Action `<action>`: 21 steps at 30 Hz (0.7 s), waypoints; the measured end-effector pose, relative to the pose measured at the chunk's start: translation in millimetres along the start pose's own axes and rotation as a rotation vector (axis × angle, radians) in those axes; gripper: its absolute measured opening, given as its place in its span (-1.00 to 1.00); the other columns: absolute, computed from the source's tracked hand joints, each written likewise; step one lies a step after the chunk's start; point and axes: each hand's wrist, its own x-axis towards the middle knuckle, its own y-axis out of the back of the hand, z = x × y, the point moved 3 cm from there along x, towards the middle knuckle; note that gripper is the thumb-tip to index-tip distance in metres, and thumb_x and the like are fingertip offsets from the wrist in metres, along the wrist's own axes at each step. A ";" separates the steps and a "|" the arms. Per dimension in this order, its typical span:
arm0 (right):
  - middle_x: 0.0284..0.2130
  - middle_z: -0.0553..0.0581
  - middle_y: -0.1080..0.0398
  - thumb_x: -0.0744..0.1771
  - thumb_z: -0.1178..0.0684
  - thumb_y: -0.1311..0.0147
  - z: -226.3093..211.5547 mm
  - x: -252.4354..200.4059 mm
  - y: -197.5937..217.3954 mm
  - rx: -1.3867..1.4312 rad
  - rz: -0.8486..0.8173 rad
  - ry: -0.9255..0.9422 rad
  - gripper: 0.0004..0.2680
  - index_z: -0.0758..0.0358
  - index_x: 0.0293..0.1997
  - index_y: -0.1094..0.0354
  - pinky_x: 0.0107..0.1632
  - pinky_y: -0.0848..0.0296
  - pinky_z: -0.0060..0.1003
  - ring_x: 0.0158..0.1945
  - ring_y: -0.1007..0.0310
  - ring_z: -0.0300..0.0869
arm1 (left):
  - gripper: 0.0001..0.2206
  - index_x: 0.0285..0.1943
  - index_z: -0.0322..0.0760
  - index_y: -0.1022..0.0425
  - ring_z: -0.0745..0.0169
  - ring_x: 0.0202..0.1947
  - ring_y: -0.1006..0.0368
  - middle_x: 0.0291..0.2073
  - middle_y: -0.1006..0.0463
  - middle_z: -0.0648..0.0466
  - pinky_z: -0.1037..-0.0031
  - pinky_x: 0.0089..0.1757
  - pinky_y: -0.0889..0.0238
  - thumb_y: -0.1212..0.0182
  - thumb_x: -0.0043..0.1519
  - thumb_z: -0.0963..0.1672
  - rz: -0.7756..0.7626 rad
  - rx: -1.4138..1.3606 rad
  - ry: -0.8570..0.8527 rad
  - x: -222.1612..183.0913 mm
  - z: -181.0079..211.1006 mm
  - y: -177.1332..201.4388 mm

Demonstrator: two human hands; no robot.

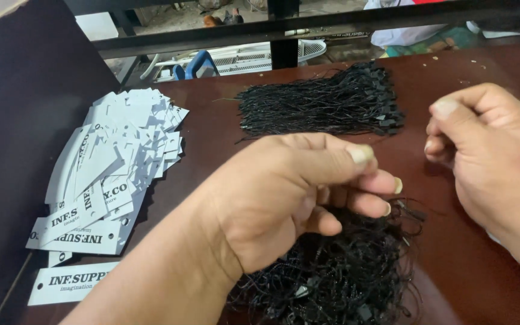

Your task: Organizing tangled black plastic hang tag fasteners into a neat, aligned stack on a work surface.

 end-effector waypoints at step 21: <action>-0.40 0.15 -0.44 0.38 0.28 -0.18 -10.4 9.8 -13.2 -0.168 -0.105 0.000 -0.91 0.27 -0.08 -0.41 -0.27 -0.52 -0.50 -0.36 -0.51 -0.26 | -0.85 -0.24 -0.08 -0.61 0.21 -0.36 -0.43 -0.36 -0.63 0.13 0.28 -0.27 -0.30 -0.16 0.34 -0.08 0.812 0.992 -0.080 12.9 22.9 91.4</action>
